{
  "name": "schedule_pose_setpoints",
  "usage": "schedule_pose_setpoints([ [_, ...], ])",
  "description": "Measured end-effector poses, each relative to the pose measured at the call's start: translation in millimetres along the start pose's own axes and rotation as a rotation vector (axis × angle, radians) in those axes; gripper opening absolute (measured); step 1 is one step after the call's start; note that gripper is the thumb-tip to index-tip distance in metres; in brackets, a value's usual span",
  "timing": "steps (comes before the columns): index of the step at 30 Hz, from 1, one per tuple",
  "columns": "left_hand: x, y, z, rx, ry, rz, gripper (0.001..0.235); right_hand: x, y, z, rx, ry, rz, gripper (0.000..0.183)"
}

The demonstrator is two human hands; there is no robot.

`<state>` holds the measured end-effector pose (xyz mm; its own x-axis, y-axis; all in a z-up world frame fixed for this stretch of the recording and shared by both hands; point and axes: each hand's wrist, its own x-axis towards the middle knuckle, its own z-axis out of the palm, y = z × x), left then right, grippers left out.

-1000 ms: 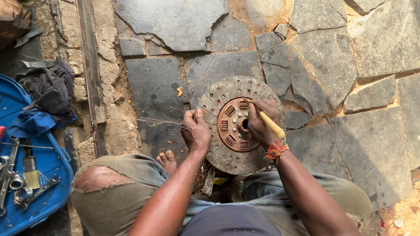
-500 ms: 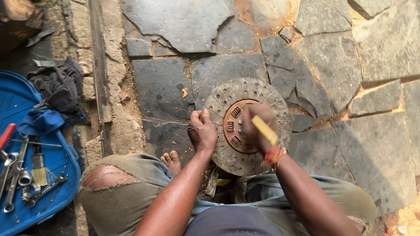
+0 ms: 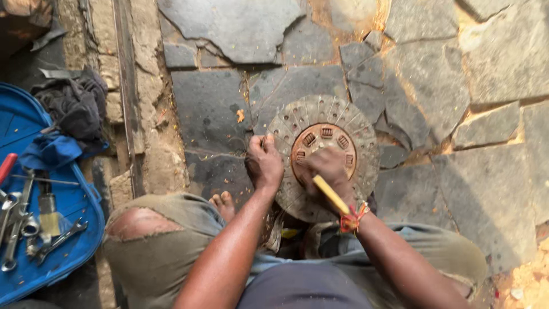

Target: The person sits on a stone-paved floor and uses a yellow-handled scraper to clean a circular metal part. They scrape the surface and edges of the part, removing rust and debris, while occasionally rotating it to access different areas.

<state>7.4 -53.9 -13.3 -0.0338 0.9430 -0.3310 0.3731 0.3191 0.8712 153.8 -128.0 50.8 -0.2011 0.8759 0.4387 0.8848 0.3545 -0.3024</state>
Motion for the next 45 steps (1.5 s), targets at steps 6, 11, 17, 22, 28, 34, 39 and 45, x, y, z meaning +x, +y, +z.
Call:
schedule_pose_setpoints([
  [6,6,2,4,0.004,0.014,-0.005,0.028,8,1,-37,0.002,-0.062,0.352,0.013],
  [11,16,7,3,0.033,0.022,0.093,0.03,18,-1,-44,-0.014,-0.122,0.172,0.015],
  [17,22,12,-2,0.062,-0.042,0.046,0.034,6,-3,-37,-0.05,-0.137,0.008,0.012],
  [22,23,4,0,0.062,-0.028,0.089,0.029,-6,31,-37,-0.104,-0.11,0.26,0.009],
  [28,22,4,2,0.097,-0.077,0.013,0.029,2,34,-45,-0.022,-0.172,0.379,0.009],
  [34,25,15,-3,0.062,-0.092,-0.029,0.03,14,32,-44,0.141,-0.138,0.17,0.006],
  [39,26,23,-8,0.02,-0.082,0.01,0.033,17,42,-59,0.031,-0.119,0.349,0.007],
  [45,30,24,-4,0.027,-0.078,-0.018,0.033,2,21,-38,0.034,-0.238,0.1,0.007],
])
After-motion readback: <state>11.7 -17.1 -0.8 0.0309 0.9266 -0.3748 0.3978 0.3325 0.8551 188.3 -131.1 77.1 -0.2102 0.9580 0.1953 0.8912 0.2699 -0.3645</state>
